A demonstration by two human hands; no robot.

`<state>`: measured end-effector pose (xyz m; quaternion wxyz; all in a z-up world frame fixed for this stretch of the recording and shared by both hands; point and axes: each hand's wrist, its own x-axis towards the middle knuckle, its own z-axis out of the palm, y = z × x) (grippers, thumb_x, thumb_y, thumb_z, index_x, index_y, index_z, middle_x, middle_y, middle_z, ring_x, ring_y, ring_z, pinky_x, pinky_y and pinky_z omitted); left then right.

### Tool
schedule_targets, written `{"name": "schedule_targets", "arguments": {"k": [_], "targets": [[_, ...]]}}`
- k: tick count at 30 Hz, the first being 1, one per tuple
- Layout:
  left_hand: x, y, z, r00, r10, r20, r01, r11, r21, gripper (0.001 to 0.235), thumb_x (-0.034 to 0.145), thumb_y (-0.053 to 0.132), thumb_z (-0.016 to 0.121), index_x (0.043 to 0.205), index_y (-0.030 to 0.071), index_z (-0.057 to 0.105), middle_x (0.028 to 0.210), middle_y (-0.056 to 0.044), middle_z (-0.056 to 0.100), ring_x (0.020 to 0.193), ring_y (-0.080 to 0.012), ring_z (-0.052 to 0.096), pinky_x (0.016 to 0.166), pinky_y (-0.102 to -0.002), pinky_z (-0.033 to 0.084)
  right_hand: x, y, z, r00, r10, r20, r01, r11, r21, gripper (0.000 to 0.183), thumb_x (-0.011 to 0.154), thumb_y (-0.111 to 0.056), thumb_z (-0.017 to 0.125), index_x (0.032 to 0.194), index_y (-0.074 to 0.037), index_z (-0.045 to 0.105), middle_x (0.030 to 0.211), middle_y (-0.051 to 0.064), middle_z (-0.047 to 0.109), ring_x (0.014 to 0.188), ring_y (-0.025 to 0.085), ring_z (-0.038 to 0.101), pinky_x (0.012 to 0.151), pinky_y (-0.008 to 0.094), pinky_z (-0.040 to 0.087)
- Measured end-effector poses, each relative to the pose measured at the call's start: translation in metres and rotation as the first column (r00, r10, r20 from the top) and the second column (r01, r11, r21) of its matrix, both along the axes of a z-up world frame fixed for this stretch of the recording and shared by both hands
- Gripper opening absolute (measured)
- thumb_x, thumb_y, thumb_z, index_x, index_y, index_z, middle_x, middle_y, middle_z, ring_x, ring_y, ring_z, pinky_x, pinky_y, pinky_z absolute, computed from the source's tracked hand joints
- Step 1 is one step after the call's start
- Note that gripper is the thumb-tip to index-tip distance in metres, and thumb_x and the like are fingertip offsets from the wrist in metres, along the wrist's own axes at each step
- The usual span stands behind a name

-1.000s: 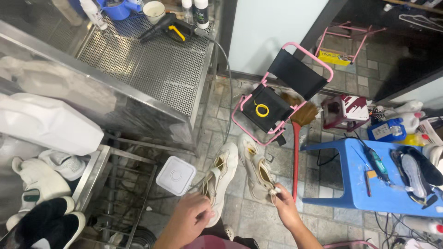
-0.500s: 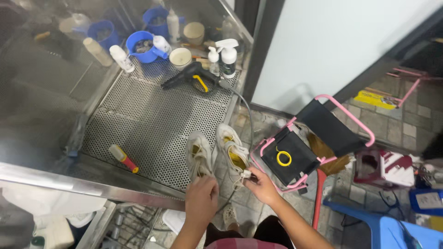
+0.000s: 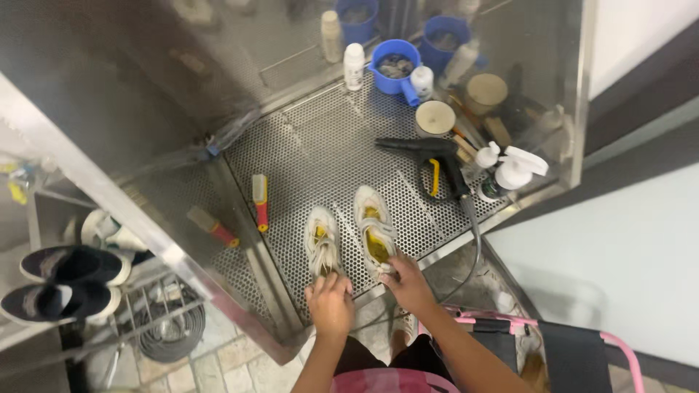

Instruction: The person cleans a pair of white sneakers and a pair of black slip-on shoes using a handheld pressure washer and a sink faucet. The person rinses the shoes in a stainless steel sink, sprays them with high-pressure water on a metal grate, and applies a cleaning solution from a white bottle.

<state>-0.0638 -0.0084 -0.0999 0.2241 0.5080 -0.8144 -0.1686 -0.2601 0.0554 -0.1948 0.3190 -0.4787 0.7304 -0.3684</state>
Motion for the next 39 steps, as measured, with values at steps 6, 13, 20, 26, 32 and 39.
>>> {"name": "schedule_targets", "arguments": {"k": [6,13,20,26,32,39], "targets": [[-0.008,-0.018,-0.053,0.948,0.242,0.206,-0.24,0.97,-0.034,0.035,0.084,0.004,0.064,0.117,0.015,0.067,0.113,-0.004,0.071,0.11,-0.0238,0.061,0.09,-0.046,0.041,-0.02,-0.008,-0.04,0.98,0.165,-0.109,-0.158,0.985,0.068,0.039,0.088,-0.016,0.073,0.122,-0.007,0.058,0.114,0.018,0.063,0.107,0.039,0.055,0.094,0.049,0.045],[-0.002,-0.018,-0.059,0.963,0.161,0.218,-0.182,0.98,0.083,0.053,0.086,0.006,0.059,0.138,0.009,0.056,0.133,-0.012,0.062,0.124,-0.0288,0.054,0.104,-0.048,0.04,-0.026,-0.022,-0.048,0.961,0.207,-0.186,-0.207,0.978,0.019,0.036,0.087,-0.013,0.07,0.12,-0.008,0.056,0.12,0.019,0.062,0.105,0.041,0.056,0.096,0.052,0.041],[0.012,-0.017,-0.049,0.972,0.11,0.207,-0.141,0.98,0.14,0.065,0.077,-0.005,0.059,0.14,0.009,0.056,0.137,-0.012,0.059,0.125,-0.0293,0.053,0.105,-0.045,0.04,-0.016,-0.025,-0.03,0.967,0.192,-0.168,-0.163,0.971,0.172,0.035,0.089,-0.017,0.071,0.121,-0.01,0.059,0.12,0.015,0.064,0.102,0.039,0.055,0.096,0.05,0.039],[0.016,-0.015,-0.052,0.98,0.09,0.175,-0.118,0.981,0.156,0.062,0.08,-0.002,0.06,0.14,0.011,0.056,0.138,-0.011,0.059,0.127,-0.0285,0.053,0.105,-0.044,0.041,-0.002,-0.014,-0.032,0.962,0.177,-0.207,-0.183,0.983,-0.009,0.035,0.092,-0.022,0.071,0.123,-0.01,0.058,0.131,0.015,0.06,0.111,0.037,0.056,0.102,0.05,0.04],[0.02,-0.016,-0.055,0.991,0.074,0.113,-0.087,0.989,0.118,0.063,0.077,0.003,0.064,0.139,0.008,0.056,0.135,-0.014,0.059,0.126,-0.0305,0.053,0.106,-0.046,0.039,0.01,-0.019,-0.021,0.968,0.184,-0.172,-0.161,0.977,0.137,0.044,0.088,-0.021,0.072,0.127,-0.011,0.055,0.147,0.017,0.047,0.12,0.043,0.048,0.104,0.051,0.04],[0.016,-0.014,-0.036,0.994,0.1,0.038,-0.103,0.99,0.1,0.062,0.076,0.005,0.067,0.137,0.007,0.057,0.133,-0.013,0.059,0.124,-0.0314,0.053,0.107,-0.048,0.039,-0.005,-0.021,0.011,0.966,0.258,0.02,-0.258,0.953,0.161,0.093,0.071,-0.002,0.067,0.155,-0.018,0.033,0.152,0.022,0.042,0.133,0.043,0.045,0.111,0.049,0.036]]}}
